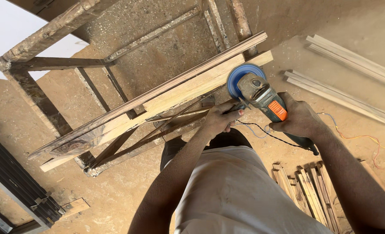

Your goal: The person uses an angle grinder with a sanding disc to smooth the surface of a wooden plank resting on a metal frame. They move the tool back and forth along the length of the plank, occasionally repositioning it to work on different sections.

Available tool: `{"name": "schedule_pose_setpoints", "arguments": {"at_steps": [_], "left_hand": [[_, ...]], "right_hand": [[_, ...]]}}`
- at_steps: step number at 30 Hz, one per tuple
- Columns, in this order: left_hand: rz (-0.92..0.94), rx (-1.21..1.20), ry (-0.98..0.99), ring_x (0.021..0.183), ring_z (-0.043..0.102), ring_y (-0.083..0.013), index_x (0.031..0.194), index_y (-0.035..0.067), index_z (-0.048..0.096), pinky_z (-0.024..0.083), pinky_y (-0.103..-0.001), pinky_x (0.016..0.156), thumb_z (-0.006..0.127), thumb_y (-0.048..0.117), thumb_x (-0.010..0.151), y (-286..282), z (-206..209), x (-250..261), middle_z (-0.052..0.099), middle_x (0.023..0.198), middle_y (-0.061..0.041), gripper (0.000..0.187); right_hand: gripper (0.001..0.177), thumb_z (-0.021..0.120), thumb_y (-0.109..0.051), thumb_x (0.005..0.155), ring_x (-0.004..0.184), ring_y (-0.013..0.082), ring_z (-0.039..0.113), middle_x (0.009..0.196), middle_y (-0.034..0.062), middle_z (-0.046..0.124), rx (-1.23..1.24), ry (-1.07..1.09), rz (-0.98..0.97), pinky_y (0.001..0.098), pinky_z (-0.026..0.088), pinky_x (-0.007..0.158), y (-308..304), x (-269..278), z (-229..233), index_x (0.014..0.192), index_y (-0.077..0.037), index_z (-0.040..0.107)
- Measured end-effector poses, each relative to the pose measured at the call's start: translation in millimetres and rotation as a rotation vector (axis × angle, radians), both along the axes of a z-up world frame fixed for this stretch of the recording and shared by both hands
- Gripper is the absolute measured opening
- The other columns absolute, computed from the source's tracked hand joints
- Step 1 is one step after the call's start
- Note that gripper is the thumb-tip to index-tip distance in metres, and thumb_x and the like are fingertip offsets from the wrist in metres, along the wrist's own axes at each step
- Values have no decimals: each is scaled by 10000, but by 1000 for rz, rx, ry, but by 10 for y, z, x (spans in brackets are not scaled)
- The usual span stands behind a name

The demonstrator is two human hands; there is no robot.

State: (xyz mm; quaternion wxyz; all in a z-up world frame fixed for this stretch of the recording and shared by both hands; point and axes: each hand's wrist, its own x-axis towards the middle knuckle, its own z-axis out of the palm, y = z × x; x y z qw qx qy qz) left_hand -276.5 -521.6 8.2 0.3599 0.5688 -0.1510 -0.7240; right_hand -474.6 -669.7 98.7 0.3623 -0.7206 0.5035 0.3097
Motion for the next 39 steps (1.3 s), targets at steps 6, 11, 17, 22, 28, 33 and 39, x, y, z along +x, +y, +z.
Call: {"name": "schedule_pose_setpoints", "arguments": {"at_steps": [6, 11, 17, 22, 28, 33, 39], "left_hand": [[87, -55, 100, 484, 499, -61, 1270, 89, 705, 435, -232, 406, 757, 342, 885, -194, -158, -171, 559, 652, 20, 463], [-12, -53, 130, 552, 554, -66, 1157, 1, 734, 492, -248, 454, 772, 359, 938, -504, -413, -311, 587, 693, 0, 422], [-163, -96, -43, 570, 596, -51, 1154, 66, 724, 543, -244, 474, 745, 424, 931, -965, -313, -531, 614, 696, 20, 422], [-88, -165, -95, 499, 550, -56, 1183, 84, 721, 467, -244, 426, 710, 405, 936, -617, -173, -474, 579, 638, 16, 406], [146, -186, -72, 476, 522, -62, 1084, 45, 718, 441, -239, 420, 713, 328, 971, 209, -53, -272, 556, 645, 15, 306], [302, 27, -30, 477, 507, -69, 1002, 25, 700, 427, -245, 423, 730, 326, 973, 914, -37, -12, 557, 661, 4, 304], [460, 132, -35, 469, 520, -79, 973, 33, 688, 413, -246, 424, 720, 358, 965, 1735, 23, 393, 593, 660, -13, 326]], "right_hand": [[939, 910, -254, 601, 1009, 366, 732, 1047, 238, 748, -70, -126, -11, 454, 584, 920, -202, -244, -57, 1414, -103, 464], [916, 873, -273, 639, 1017, 348, 758, 1116, 204, 749, -35, -36, -116, 436, 596, 959, -452, -392, -144, 1439, -114, 457], [956, 910, -230, 603, 1038, 370, 725, 1155, 206, 724, -157, -77, -124, 474, 583, 930, -695, -639, -152, 1440, -123, 460], [908, 905, -231, 616, 1020, 360, 743, 1095, 204, 747, -100, -64, -91, 456, 597, 924, -501, -596, -201, 1410, -132, 478], [925, 872, -230, 597, 1000, 373, 742, 1036, 219, 748, -22, -174, 65, 461, 600, 898, -104, -96, -117, 1419, -127, 462], [802, 880, -293, 638, 1027, 366, 725, 1109, 199, 723, 17, -154, 299, 474, 586, 899, 225, 527, -119, 1319, -97, 505], [892, 880, -290, 615, 1093, 312, 721, 1158, 153, 725, 152, -86, 468, 440, 567, 985, 768, 1409, -132, 1389, -146, 461]]}}
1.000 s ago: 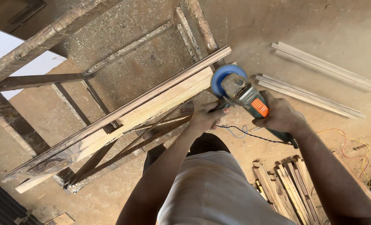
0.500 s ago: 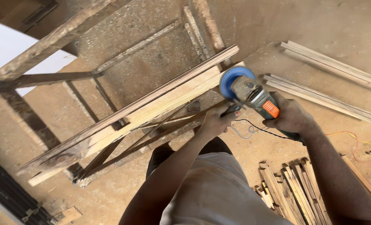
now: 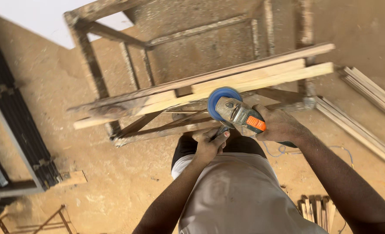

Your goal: The person uses an angle grinder with a sanding disc to smooth the surface of a wooden plank resting on a metal frame. They move the tool back and forth along the length of the plank, occasionally repositioning it to work on different sections.

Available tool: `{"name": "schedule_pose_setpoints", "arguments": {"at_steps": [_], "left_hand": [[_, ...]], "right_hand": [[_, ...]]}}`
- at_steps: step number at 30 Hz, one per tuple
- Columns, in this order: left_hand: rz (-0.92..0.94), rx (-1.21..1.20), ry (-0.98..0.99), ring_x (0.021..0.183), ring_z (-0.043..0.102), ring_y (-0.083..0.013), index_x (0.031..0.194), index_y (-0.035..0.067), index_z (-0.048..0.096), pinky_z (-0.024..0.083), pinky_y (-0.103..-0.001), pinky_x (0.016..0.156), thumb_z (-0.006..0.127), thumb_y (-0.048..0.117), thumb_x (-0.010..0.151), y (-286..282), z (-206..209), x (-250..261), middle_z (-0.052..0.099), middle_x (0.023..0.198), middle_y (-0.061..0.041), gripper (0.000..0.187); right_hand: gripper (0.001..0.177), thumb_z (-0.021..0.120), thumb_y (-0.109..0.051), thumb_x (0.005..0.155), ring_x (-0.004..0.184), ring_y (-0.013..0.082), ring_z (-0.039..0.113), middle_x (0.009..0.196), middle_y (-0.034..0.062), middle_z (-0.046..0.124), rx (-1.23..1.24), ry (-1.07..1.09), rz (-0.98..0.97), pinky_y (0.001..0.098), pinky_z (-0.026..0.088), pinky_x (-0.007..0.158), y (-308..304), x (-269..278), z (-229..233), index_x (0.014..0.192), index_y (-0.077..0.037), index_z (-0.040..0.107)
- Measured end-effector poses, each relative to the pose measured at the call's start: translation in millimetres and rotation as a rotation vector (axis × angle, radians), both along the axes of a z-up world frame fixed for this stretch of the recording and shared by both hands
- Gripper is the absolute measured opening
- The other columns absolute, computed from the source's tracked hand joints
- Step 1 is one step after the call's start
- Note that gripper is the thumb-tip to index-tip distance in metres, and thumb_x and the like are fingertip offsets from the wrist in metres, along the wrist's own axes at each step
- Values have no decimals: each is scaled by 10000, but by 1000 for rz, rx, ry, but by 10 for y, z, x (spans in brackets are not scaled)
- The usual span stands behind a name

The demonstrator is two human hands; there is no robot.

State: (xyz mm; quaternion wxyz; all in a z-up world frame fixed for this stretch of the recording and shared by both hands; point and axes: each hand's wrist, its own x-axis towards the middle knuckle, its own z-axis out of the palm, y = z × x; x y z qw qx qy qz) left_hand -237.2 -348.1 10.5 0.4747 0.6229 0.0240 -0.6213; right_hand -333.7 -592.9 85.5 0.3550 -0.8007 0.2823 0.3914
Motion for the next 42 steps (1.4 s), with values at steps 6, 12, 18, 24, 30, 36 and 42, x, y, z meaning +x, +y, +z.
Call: {"name": "schedule_pose_setpoints", "arguments": {"at_steps": [6, 12, 18, 24, 30, 36, 42], "left_hand": [[72, 18, -113, 477, 539, -88, 939, -17, 717, 434, -257, 430, 745, 404, 963, 729, -10, 432, 603, 667, -27, 423], [188, 27, -90, 468, 541, -88, 982, 10, 722, 428, -250, 429, 740, 382, 942, 1412, -50, 866, 601, 663, -20, 375], [315, 60, -10, 464, 519, -91, 1001, 27, 715, 403, -247, 419, 754, 370, 921, 2093, -112, 1275, 604, 677, -9, 355], [416, 111, -36, 487, 532, -83, 1139, 44, 754, 413, -236, 432, 752, 368, 917, 2664, 79, 1808, 607, 675, -5, 393], [481, 74, -41, 490, 526, -86, 1143, 11, 746, 395, -231, 443, 754, 358, 934, 3170, 116, 2216, 611, 676, -6, 405], [510, 206, -85, 483, 527, -80, 1134, 14, 754, 393, -230, 431, 764, 374, 916, 3507, 147, 2554, 617, 666, -10, 421], [551, 228, -86, 478, 524, -70, 1146, 39, 760, 373, -219, 421, 768, 397, 883, 3877, 156, 2679, 621, 671, 2, 444]], "right_hand": [[906, 845, -231, 623, 1080, 280, 742, 1139, 135, 742, -1, 71, 149, 424, 561, 1035, 653, 753, -49, 1429, -165, 436], [811, 827, -274, 648, 1100, 317, 726, 1157, 155, 734, -28, 44, 233, 465, 561, 1019, 1274, 1348, -87, 1376, -149, 491], [956, 857, -296, 619, 1146, 354, 673, 1212, 190, 685, -29, -26, 368, 495, 531, 993, 1875, 1964, -139, 1444, -122, 406], [859, 849, -284, 654, 1146, 355, 678, 1183, 196, 695, 44, -105, 419, 496, 536, 990, 2464, 2608, -299, 1386, -96, 442], [814, 835, -283, 707, 1128, 375, 684, 1139, 195, 715, 47, -9, 472, 530, 524, 998, 2982, 3215, -211, 1397, -117, 439], [874, 828, -232, 674, 1110, 392, 685, 1118, 230, 709, 86, -53, 490, 525, 527, 995, 3347, 3633, -181, 1428, -85, 409], [879, 826, -290, 672, 1087, 402, 690, 1088, 249, 703, 131, -76, 519, 507, 538, 990, 3669, 3762, -266, 1412, -58, 414]]}}
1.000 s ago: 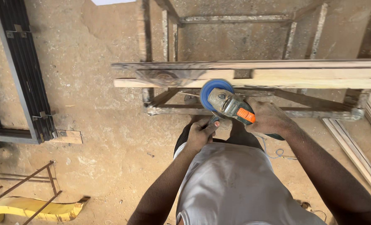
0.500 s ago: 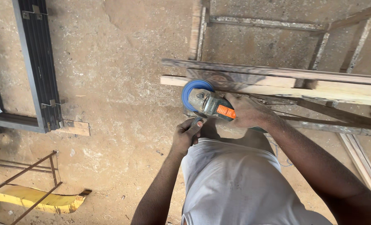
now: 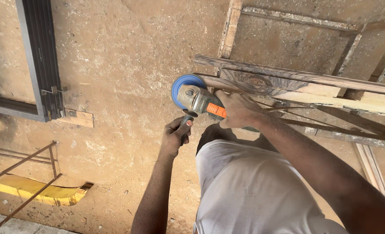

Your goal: The person uses an angle grinder with a sanding disc to smooth the surface of a wooden plank resting on a metal frame. They move the tool back and forth along the length of the plank, occasionally repositioning it to work on different sections.

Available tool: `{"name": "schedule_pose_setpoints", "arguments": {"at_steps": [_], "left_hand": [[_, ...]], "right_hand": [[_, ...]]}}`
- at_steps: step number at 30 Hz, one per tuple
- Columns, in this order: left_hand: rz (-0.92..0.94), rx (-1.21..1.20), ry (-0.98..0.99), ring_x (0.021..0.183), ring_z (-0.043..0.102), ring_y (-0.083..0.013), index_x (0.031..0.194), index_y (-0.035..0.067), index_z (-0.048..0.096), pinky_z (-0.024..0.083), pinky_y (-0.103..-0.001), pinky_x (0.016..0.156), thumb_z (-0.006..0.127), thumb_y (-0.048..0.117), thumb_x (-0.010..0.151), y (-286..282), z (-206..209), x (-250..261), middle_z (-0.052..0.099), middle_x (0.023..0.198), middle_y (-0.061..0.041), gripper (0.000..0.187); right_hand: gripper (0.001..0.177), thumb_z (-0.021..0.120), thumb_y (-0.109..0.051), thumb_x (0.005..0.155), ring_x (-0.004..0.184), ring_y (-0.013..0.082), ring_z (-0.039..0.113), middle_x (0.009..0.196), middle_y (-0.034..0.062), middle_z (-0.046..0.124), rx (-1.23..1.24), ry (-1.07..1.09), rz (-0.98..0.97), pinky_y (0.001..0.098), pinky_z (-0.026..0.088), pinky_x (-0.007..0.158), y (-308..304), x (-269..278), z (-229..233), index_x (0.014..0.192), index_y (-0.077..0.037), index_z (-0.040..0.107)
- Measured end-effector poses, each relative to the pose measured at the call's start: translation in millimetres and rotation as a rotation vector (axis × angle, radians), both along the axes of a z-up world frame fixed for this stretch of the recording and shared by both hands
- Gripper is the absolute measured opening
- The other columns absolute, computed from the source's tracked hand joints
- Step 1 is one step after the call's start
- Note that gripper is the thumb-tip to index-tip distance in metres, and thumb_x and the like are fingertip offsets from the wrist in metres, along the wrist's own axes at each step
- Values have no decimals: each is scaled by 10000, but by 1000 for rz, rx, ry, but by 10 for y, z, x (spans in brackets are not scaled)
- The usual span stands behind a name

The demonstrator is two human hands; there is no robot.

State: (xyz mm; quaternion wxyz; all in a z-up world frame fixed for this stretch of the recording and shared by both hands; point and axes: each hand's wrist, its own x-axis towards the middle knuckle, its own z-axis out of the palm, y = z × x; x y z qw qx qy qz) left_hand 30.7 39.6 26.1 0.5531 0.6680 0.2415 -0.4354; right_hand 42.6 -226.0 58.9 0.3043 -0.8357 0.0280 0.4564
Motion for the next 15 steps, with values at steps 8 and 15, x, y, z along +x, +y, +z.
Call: {"name": "schedule_pose_setpoints", "arguments": {"at_steps": [8, 15], "left_hand": [[-148, -89, 74, 517, 547, -73, 1204, 16, 725, 450, -231, 445, 789, 373, 868, -274, -53, -155, 620, 698, -2, 495], [-360, -139, 54, 493, 520, -89, 1193, 31, 734, 444, -246, 425, 782, 355, 865, -824, 82, -211, 580, 660, -7, 464]], "right_hand": [[894, 782, -328, 689, 1159, 407, 654, 1239, 223, 666, -72, 55, -177, 508, 512, 994, -252, -496, 151, 1468, -113, 398], [894, 811, -302, 620, 1177, 395, 647, 1222, 197, 678, -114, 72, -361, 496, 516, 999, -649, -1031, 201, 1414, -137, 435]]}}
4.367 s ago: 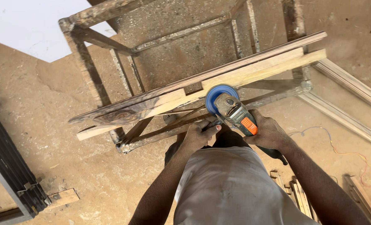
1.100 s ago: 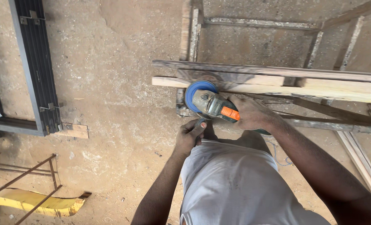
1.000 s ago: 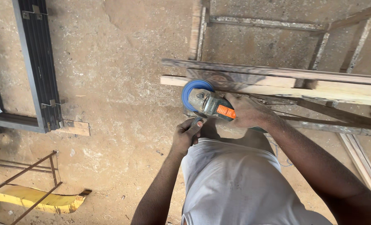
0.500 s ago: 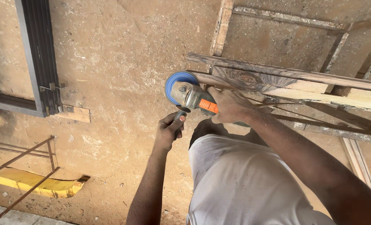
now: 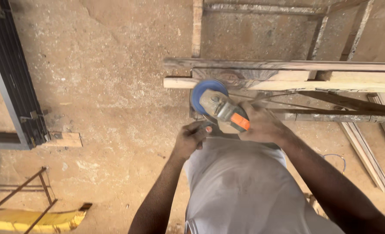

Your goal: The person uses an angle grinder with a sanding disc to smooth the surface of a wooden plank resting on a metal frame. They move the tool back and forth along the length of the plank, occasionally repositioning it to work on different sections.

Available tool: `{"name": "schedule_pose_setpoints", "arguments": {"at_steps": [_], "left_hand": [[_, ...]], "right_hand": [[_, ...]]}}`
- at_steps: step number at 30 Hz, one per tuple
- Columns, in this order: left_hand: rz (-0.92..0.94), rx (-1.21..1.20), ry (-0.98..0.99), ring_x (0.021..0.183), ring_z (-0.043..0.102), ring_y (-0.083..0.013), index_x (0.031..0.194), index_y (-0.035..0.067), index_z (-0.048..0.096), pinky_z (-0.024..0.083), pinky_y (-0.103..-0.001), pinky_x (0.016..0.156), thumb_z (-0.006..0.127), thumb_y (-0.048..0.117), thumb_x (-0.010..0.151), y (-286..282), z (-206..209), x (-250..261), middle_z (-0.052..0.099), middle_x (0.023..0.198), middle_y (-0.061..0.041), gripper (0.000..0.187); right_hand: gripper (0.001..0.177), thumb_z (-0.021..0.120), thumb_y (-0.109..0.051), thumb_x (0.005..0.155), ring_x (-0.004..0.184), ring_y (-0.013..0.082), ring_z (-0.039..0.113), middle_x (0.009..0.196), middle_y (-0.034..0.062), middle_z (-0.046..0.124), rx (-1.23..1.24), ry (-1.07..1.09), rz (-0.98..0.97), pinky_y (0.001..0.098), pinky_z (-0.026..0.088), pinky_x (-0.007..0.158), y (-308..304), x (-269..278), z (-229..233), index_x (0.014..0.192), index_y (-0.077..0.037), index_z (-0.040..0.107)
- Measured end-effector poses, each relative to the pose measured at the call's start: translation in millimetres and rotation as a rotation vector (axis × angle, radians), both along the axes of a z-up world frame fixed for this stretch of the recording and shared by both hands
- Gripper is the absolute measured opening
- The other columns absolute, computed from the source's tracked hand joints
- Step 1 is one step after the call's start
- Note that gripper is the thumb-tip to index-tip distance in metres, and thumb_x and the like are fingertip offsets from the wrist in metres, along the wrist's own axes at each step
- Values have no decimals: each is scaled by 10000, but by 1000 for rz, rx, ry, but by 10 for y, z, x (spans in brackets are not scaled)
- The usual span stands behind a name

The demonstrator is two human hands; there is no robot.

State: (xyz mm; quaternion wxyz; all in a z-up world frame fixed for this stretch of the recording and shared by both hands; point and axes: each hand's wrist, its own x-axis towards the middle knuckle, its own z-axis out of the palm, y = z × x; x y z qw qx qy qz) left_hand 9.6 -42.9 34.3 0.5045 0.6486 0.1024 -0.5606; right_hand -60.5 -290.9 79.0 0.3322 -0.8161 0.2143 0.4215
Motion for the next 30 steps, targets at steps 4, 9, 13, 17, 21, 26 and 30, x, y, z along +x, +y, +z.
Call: {"name": "schedule_pose_setpoints", "arguments": {"at_steps": [4, 9, 13, 17, 21, 26, 30], "left_hand": [[-118, 19, 44, 500, 542, -90, 1138, 18, 754, 467, -252, 437, 760, 394, 894, -213, 12, -11, 571, 648, -17, 448], [-178, 36, 68, 528, 549, -82, 1125, -1, 759, 473, -255, 444, 779, 408, 898, -411, 43, -35, 567, 652, -25, 468], [-174, 16, 60, 551, 574, -68, 1136, 67, 747, 472, -250, 440, 775, 392, 867, -560, 80, -79, 599, 666, -7, 422], [-225, 0, 62, 559, 574, -89, 1059, 21, 762, 457, -252, 440, 764, 383, 885, -694, 87, -103, 606, 681, -20, 402], [-295, -9, 75, 599, 591, -90, 1047, -2, 766, 469, -250, 457, 749, 387, 902, -804, 17, -172, 609, 701, -23, 415], [-356, -3, 75, 599, 612, -76, 1121, 57, 746, 494, -244, 466, 733, 394, 892, -1034, 66, -201, 614, 696, -12, 407], [-374, 4, 102, 568, 568, -91, 1122, 18, 767, 466, -245, 463, 747, 395, 899, -1186, 57, -255, 605, 690, -22, 438]], "right_hand": [[921, 834, -328, 633, 1147, 368, 678, 1187, 200, 687, -44, 93, -14, 479, 520, 1036, -149, -183, -39, 1420, -118, 405], [934, 840, -336, 653, 1073, 366, 721, 1096, 208, 721, -47, 146, -55, 479, 549, 1018, -259, -364, -20, 1432, -107, 377], [897, 846, -312, 639, 1057, 357, 728, 1073, 203, 726, -42, 126, -100, 475, 575, 982, -364, -479, -7, 1394, -97, 412], [885, 854, -314, 640, 1063, 356, 724, 1082, 200, 719, -42, 118, -128, 470, 575, 981, -476, -623, -17, 1380, -88, 426], [877, 873, -312, 613, 1082, 376, 697, 1083, 204, 714, -63, 21, -134, 485, 568, 963, -598, -797, -35, 1350, -77, 459], [918, 875, -300, 594, 1028, 381, 718, 1099, 231, 689, -71, 22, -175, 473, 586, 921, -754, -935, -46, 1367, -65, 439], [827, 852, -303, 628, 992, 370, 749, 1033, 220, 740, -55, 108, -234, 458, 603, 917, -875, -1028, 24, 1331, -82, 477]]}}
